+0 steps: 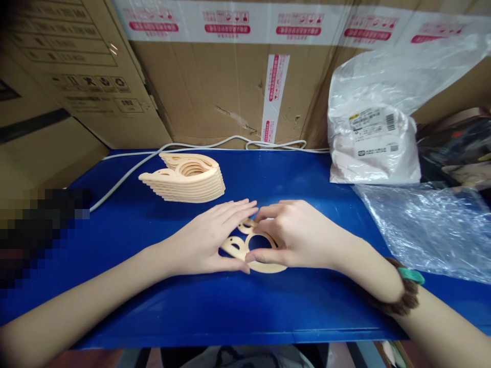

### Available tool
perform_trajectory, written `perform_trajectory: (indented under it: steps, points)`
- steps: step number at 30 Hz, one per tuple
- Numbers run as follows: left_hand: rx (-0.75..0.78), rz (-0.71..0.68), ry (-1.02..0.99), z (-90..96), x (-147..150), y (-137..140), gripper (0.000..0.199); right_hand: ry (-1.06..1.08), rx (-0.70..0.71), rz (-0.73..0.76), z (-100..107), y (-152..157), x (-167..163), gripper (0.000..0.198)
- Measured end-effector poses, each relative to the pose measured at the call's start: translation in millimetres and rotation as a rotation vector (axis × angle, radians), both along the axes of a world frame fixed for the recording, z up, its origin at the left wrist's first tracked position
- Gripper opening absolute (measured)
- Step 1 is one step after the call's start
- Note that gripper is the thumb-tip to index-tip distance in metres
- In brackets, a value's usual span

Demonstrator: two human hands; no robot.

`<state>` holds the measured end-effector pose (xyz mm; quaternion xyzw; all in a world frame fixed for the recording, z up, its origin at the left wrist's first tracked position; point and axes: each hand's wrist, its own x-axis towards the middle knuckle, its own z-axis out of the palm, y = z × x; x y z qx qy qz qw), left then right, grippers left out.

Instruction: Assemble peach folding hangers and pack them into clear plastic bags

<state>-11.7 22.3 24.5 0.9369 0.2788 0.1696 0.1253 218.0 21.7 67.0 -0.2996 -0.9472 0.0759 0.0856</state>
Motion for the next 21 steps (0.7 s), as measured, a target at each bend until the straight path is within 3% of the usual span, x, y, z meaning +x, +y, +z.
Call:
perform_trajectory:
  steps: [3, 5, 9, 14, 21]
  points:
    - [-0.064, 0.007, 0.009, 1.9, 2, -5, 0.103, 0.062, -0.120, 0.063, 0, -1, -3, 0.032]
    - [-0.066, 0.017, 0.013, 4.3, 3, -8, 0.106, 0.154, -0.116, 0.052, 0, 1, -2, 0.027]
    - [-0.043, 0.011, 0.067, 11.2, 3, -10, 0.096, 0.272, 0.046, -0.048, -1, 6, 4, 0.028]
    - [-0.021, -0.017, 0.181, 22.0, 2, -15, 0.085, 0.238, 0.224, -0.111, -4, 14, 13, 0.027]
    - [-0.021, 0.023, 0.181, 68.8, -10, -16, 0.058, 0.136, 0.227, -0.187, -11, 25, 20, 0.025]
